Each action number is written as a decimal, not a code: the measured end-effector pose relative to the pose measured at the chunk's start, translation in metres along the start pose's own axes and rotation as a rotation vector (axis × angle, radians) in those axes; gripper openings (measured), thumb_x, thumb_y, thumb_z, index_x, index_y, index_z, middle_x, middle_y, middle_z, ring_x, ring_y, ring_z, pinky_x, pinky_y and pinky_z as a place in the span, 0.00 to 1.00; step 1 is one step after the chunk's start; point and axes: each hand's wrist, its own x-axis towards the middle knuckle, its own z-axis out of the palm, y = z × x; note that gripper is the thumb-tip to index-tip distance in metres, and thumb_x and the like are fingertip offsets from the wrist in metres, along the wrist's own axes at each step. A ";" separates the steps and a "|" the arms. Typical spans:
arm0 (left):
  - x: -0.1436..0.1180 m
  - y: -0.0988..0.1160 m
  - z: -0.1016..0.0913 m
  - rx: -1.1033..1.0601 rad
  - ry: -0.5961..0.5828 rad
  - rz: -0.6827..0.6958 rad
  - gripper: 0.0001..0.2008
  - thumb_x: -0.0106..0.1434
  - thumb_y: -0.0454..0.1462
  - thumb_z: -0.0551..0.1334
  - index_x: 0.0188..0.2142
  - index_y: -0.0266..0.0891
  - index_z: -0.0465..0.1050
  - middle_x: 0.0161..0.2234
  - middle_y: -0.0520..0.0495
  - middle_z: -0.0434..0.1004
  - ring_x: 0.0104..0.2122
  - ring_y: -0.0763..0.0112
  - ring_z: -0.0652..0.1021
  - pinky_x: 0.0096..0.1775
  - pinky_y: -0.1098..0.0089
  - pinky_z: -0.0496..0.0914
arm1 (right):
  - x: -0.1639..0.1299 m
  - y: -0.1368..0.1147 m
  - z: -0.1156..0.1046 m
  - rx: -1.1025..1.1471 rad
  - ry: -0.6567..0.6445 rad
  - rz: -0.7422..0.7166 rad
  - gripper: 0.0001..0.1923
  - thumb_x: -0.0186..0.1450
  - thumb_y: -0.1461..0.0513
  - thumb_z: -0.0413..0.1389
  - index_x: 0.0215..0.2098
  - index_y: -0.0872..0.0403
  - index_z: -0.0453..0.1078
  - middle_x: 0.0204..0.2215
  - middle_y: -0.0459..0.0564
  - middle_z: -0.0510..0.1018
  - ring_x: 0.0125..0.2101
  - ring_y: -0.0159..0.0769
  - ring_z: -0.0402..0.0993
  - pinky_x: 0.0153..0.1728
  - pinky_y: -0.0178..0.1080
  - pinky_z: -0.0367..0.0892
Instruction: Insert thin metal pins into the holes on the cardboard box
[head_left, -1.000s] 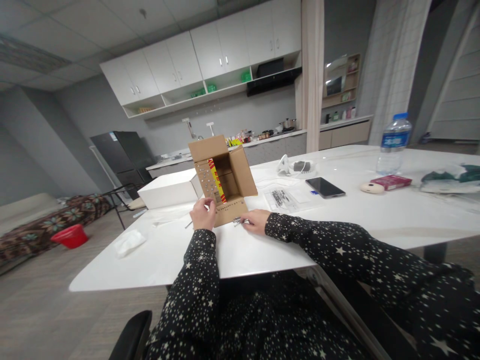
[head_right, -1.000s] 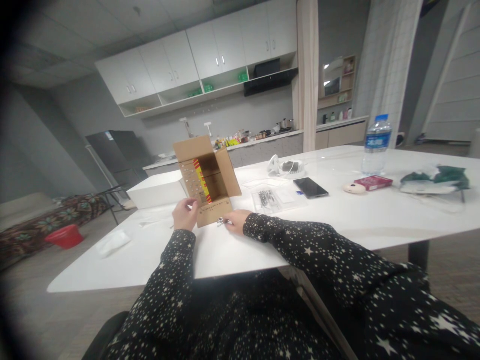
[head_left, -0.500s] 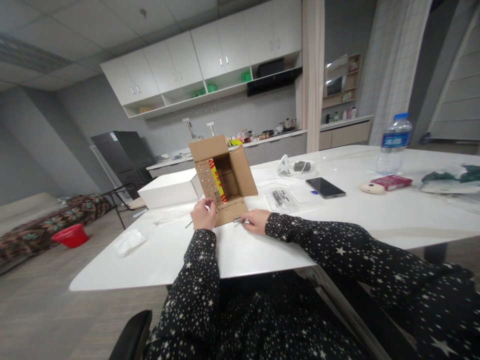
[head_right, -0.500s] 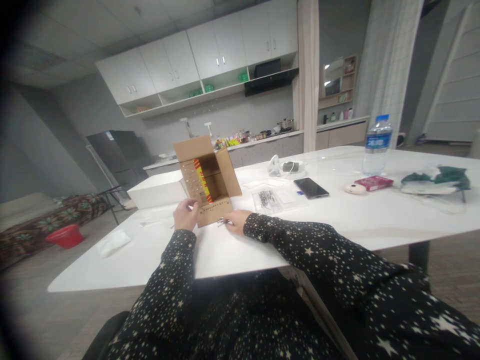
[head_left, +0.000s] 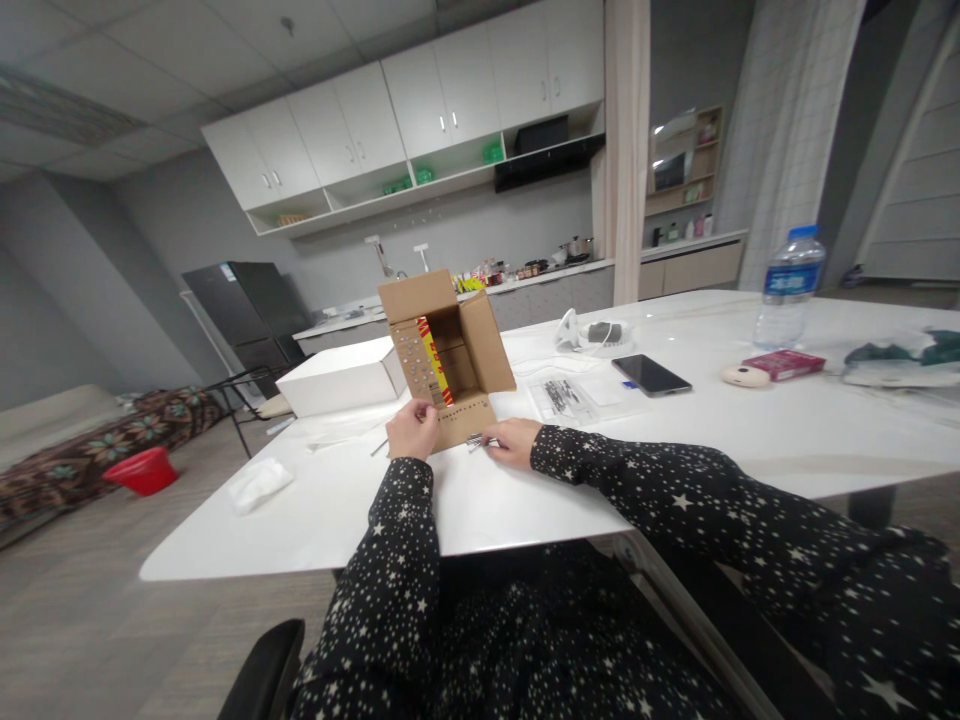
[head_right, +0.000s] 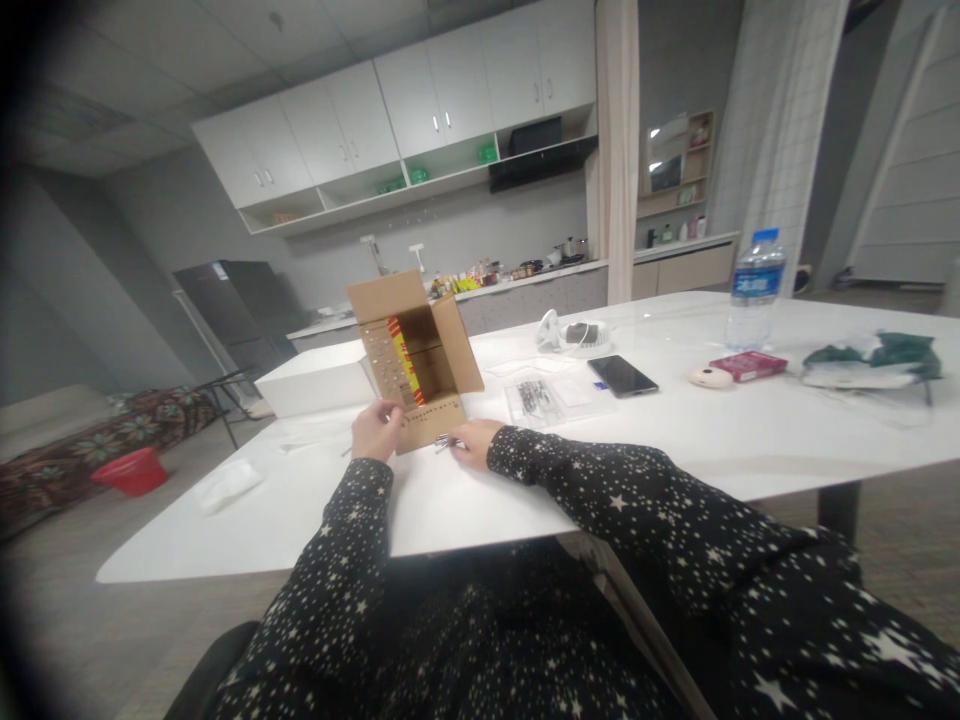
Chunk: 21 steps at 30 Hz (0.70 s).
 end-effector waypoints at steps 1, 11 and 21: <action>0.000 0.000 0.000 0.011 -0.010 -0.001 0.11 0.55 0.40 0.54 0.32 0.42 0.74 0.32 0.50 0.78 0.34 0.67 0.75 0.40 0.68 0.66 | 0.000 0.000 0.000 0.001 0.002 0.001 0.14 0.60 0.61 0.50 0.43 0.52 0.72 0.30 0.49 0.78 0.33 0.37 0.73 0.31 0.34 0.59; 0.001 -0.005 0.004 0.046 -0.060 0.000 0.11 0.56 0.41 0.54 0.35 0.43 0.73 0.34 0.50 0.78 0.34 0.67 0.75 0.41 0.65 0.65 | -0.001 -0.001 -0.002 0.003 -0.006 -0.007 0.14 0.61 0.61 0.49 0.42 0.52 0.72 0.29 0.49 0.77 0.33 0.37 0.73 0.31 0.35 0.58; -0.001 -0.005 0.005 -0.044 -0.031 -0.021 0.12 0.58 0.44 0.54 0.36 0.43 0.70 0.24 0.51 0.75 0.29 0.67 0.76 0.36 0.68 0.66 | -0.002 -0.001 -0.003 0.010 0.001 -0.006 0.14 0.61 0.61 0.49 0.43 0.52 0.72 0.32 0.49 0.78 0.34 0.36 0.72 0.32 0.34 0.59</action>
